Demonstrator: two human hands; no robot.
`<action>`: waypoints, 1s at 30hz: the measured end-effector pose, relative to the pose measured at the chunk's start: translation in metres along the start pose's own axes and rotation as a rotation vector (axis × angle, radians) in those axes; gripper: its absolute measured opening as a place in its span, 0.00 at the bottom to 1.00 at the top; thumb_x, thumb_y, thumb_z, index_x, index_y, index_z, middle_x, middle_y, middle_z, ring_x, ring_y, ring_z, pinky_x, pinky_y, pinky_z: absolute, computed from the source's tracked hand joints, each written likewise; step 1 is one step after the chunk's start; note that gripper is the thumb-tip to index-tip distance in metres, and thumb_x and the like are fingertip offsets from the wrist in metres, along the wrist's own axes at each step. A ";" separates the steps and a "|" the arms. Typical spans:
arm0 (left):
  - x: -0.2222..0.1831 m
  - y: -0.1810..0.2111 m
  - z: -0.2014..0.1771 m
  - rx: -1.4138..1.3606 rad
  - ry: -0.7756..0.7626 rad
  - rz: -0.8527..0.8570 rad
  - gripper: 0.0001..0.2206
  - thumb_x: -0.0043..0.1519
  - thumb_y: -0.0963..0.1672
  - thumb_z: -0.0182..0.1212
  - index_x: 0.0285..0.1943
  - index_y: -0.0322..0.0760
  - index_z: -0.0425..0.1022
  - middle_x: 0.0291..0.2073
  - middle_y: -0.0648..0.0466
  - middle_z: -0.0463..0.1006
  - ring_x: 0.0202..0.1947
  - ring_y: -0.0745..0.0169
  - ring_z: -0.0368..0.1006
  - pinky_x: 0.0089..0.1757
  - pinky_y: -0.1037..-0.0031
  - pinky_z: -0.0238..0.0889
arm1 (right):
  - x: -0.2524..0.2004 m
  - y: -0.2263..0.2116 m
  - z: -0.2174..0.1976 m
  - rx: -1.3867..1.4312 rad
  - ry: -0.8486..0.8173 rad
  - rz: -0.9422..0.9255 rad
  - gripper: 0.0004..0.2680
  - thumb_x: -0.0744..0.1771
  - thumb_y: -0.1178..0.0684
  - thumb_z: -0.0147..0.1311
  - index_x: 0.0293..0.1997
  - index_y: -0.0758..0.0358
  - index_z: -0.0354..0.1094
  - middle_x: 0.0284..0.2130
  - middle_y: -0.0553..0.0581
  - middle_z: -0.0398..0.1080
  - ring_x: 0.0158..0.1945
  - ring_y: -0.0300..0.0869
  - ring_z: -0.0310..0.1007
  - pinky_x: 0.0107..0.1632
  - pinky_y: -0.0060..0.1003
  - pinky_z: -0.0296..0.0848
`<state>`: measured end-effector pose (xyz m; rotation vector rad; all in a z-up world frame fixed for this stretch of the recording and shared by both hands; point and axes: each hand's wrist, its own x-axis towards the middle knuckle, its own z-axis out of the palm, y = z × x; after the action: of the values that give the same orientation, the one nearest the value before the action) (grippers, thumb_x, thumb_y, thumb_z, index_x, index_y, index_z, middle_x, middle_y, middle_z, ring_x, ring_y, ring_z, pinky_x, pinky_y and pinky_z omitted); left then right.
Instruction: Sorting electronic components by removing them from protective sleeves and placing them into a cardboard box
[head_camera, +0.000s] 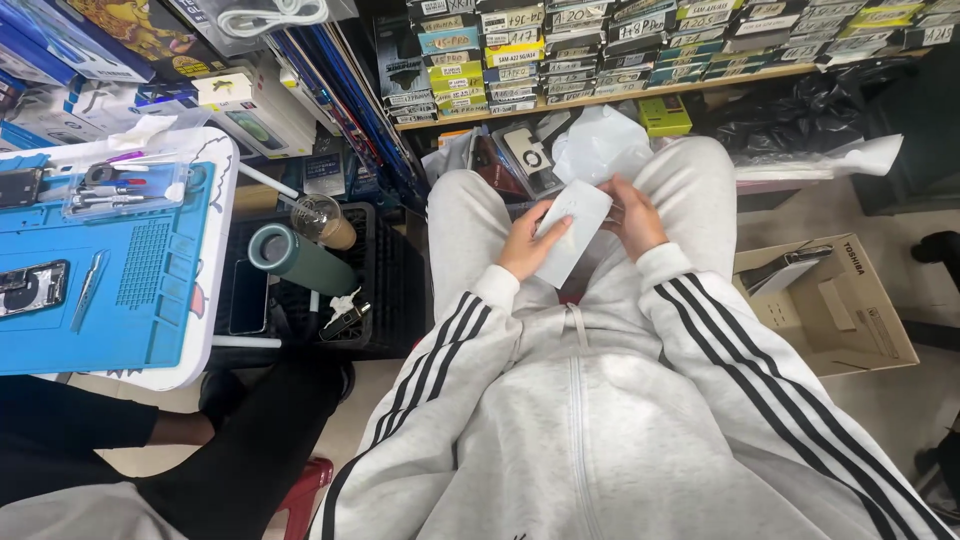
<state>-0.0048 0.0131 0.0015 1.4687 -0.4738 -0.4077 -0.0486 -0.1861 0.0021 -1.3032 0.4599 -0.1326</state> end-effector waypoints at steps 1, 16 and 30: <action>-0.001 0.001 0.000 -0.020 -0.014 0.000 0.16 0.63 0.50 0.69 0.54 0.39 0.77 0.33 0.50 0.83 0.35 0.68 0.76 0.39 0.76 0.73 | 0.001 0.002 -0.003 -0.009 -0.006 -0.004 0.13 0.72 0.42 0.44 0.48 0.58 0.72 0.41 0.52 0.72 0.43 0.44 0.75 0.47 0.41 0.77; -0.004 0.008 0.002 -0.002 -0.062 -0.054 0.11 0.65 0.51 0.66 0.43 0.41 0.80 0.28 0.53 0.83 0.29 0.72 0.76 0.35 0.78 0.72 | -0.014 -0.016 0.011 -0.076 0.082 -0.129 0.02 0.68 0.52 0.57 0.40 0.54 0.74 0.32 0.45 0.68 0.38 0.32 0.69 0.38 0.25 0.73; 0.007 -0.017 0.008 0.102 -0.044 0.013 0.16 0.66 0.51 0.65 0.51 0.34 0.80 0.36 0.48 0.82 0.39 0.63 0.74 0.46 0.69 0.69 | 0.006 -0.006 -0.009 0.037 0.300 -0.114 0.13 0.64 0.40 0.68 0.40 0.57 0.73 0.31 0.48 0.71 0.32 0.37 0.72 0.36 0.32 0.75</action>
<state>-0.0026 0.0017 -0.0149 1.5569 -0.5457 -0.4112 -0.0459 -0.1975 0.0050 -1.2784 0.6353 -0.4340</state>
